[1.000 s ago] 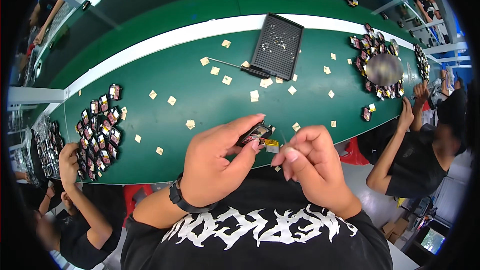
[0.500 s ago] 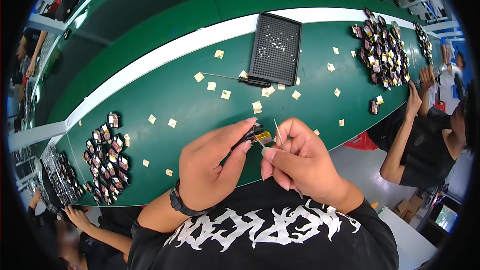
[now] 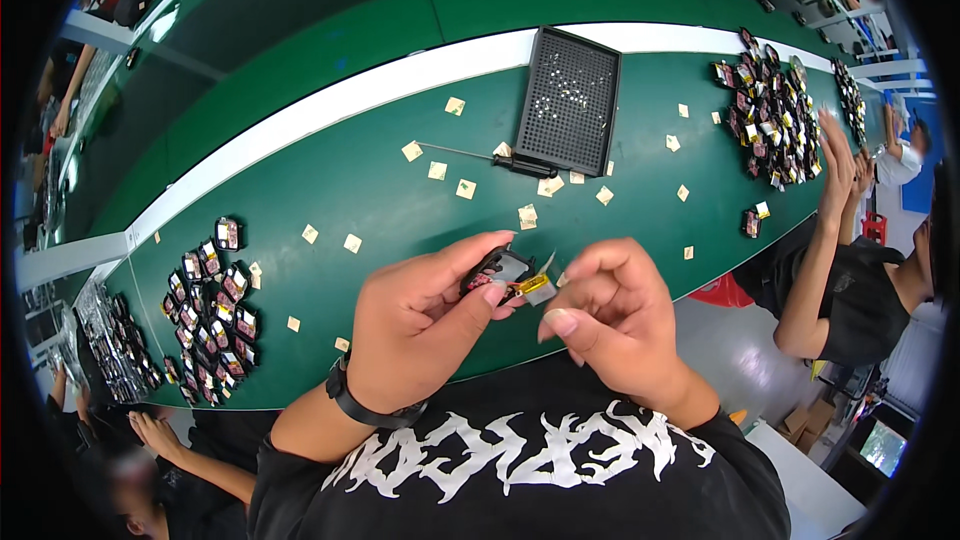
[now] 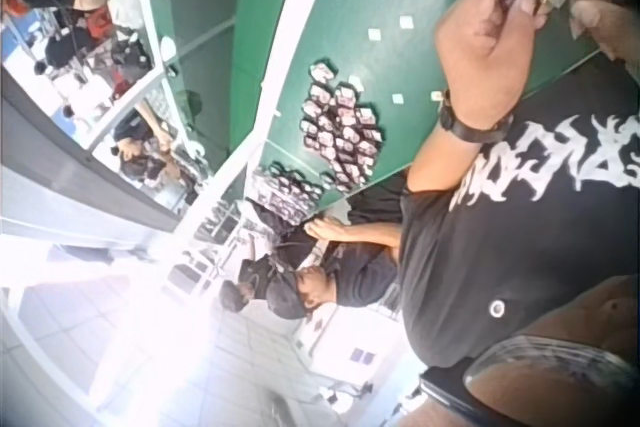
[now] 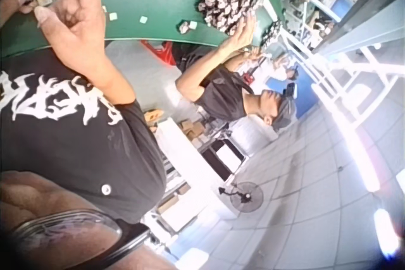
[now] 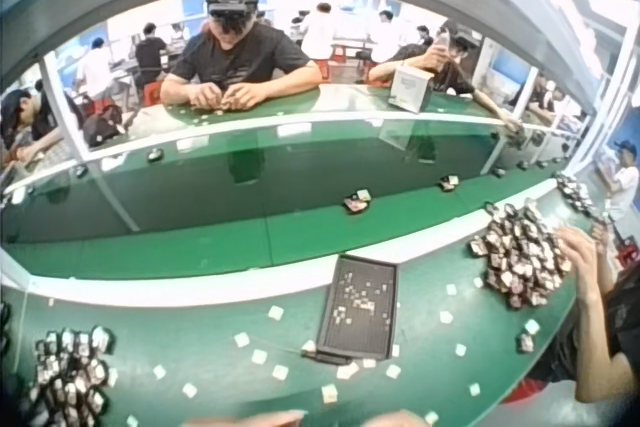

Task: Manually assembling small electronic modules on a production line using tweezers and manual dexterity.

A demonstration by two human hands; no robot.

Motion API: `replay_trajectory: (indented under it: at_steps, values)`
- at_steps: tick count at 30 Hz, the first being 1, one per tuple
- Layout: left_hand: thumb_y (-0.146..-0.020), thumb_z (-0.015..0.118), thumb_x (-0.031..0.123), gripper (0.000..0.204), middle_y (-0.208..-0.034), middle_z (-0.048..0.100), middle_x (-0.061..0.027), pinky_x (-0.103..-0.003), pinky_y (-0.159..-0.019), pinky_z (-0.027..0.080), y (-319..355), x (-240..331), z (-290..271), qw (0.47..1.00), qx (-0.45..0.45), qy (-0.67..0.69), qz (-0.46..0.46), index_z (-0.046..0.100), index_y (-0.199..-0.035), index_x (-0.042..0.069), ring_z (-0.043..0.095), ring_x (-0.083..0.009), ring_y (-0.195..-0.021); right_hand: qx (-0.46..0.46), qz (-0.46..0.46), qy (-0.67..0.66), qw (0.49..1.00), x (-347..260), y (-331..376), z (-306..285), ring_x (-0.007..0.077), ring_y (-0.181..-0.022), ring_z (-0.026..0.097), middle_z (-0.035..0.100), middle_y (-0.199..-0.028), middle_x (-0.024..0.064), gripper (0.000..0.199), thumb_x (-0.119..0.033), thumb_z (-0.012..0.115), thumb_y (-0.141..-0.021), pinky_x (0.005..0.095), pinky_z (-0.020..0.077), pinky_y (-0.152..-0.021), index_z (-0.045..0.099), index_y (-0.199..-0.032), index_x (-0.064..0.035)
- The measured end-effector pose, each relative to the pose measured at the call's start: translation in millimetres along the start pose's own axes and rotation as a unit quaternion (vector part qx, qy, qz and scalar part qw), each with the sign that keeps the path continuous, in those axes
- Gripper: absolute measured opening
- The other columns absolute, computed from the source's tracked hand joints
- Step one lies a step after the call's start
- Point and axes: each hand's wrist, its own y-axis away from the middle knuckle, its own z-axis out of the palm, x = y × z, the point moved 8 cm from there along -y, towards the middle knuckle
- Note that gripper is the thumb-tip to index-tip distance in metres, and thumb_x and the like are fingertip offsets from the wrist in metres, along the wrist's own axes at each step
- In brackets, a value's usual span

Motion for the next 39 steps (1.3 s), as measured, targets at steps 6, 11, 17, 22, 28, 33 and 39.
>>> replay_trajectory:
  at_steps: [6, 11, 17, 22, 28, 33, 39]
  values:
    - [-0.096, 0.063, -0.004, 0.038, -0.099, 0.073, -0.0123, -0.024, -0.076, 0.058, 1.9, -3.0, 0.6, 0.996, -0.013, -0.09, 0.004, 0.062, -0.133, -0.006, 0.072, -0.0115, -0.09, 0.049, 0.034, 0.048, 0.997, 4.8, -3.3, -7.2, -0.0005, -0.073, 0.058, 0.07, -0.091, 0.0025, 0.021, 0.004, 0.07, -0.094, 0.0173, 0.0449, -0.06, 0.061, -0.113, 0.0044]
    - [-0.094, 0.065, -0.003, 0.038, -0.099, 0.074, -0.0137, -0.026, -0.075, 0.059, 1.9, -5.7, 4.5, 0.994, -0.003, -0.106, 0.027, 0.063, -0.132, -0.004, 0.074, -0.0145, -0.089, 0.078, -0.002, 0.062, 0.995, 3.4, -1.2, -10.5, -0.0021, -0.071, 0.056, 0.071, -0.09, 0.0018, 0.014, 0.003, 0.07, -0.094, 0.0165, 0.0433, -0.058, 0.065, -0.108, 0.0039]
    - [-0.094, 0.064, -0.003, 0.038, -0.099, 0.073, -0.0151, -0.027, -0.078, 0.06, 2.5, -6.7, 9.1, 0.992, -0.005, -0.12, 0.032, 0.064, -0.131, -0.004, 0.074, -0.0163, -0.09, 0.039, -0.034, 0.119, 0.992, -1.5, -0.5, -9.5, -0.0024, -0.066, 0.054, 0.068, -0.082, -0.0013, 0.011, 0.002, 0.071, -0.094, 0.0174, 0.0384, -0.053, 0.068, -0.105, 0.0045]
    - [-0.092, 0.066, -0.003, 0.039, -0.097, 0.074, -0.0147, -0.028, -0.077, 0.061, 3.2, -3.5, 9.3, 0.986, -0.001, -0.159, 0.046, 0.065, -0.131, -0.002, 0.075, -0.0171, -0.09, 0.019, 0.048, 0.011, 0.999, 2.2, 2.9, -14.0, -0.0018, -0.065, 0.055, 0.067, -0.079, -0.0011, 0.013, 0.003, 0.071, -0.093, 0.0168, 0.0382, -0.054, 0.069, -0.106, 0.0053]
    - [-0.091, 0.065, -0.003, 0.039, -0.098, 0.075, -0.0153, -0.029, -0.075, 0.061, 2.5, -9.8, 13.5, 0.988, -0.007, -0.143, 0.062, 0.066, -0.13, -0.001, 0.075, -0.0183, -0.089, 0.115, 0.037, 0.04, 0.992, 2.4, 5.1, -27.3, 0.0057, -0.077, 0.066, 0.072, -0.093, 0.0062, 0.022, 0.007, 0.074, -0.088, 0.0173, 0.0502, -0.064, 0.068, -0.109, 0.0044]
    - [-0.091, 0.065, -0.003, 0.038, -0.098, 0.075, -0.0154, -0.028, -0.074, 0.061, 1.4, -15.3, 15.4, 0.987, 0.001, -0.147, 0.061, 0.067, -0.128, -0.001, 0.076, -0.018, -0.087, 0.108, 0.047, 0.194, 0.974, 7.6, 6.8, -34.1, 0.0027, -0.069, 0.06, 0.07, -0.084, 0.0026, 0.015, -0.002, 0.078, -0.088, 0.0199, 0.046, -0.059, 0.071, -0.101, 0.0038]
    - [-0.09, 0.066, -0.003, 0.037, -0.095, 0.075, -0.0151, -0.027, -0.071, 0.059, 1.6, -18.9, 22.5, 0.984, -0.022, -0.173, 0.044, 0.068, -0.127, -0.001, 0.073, -0.0148, -0.079, 0.098, -0.099, 0.319, 0.937, -17.2, 11.3, -21.2, 0.009, -0.064, 0.063, 0.071, -0.082, 0.0069, 0.013, -0.001, 0.079, -0.085, 0.0241, 0.0484, -0.057, 0.075, -0.096, 0.0031]
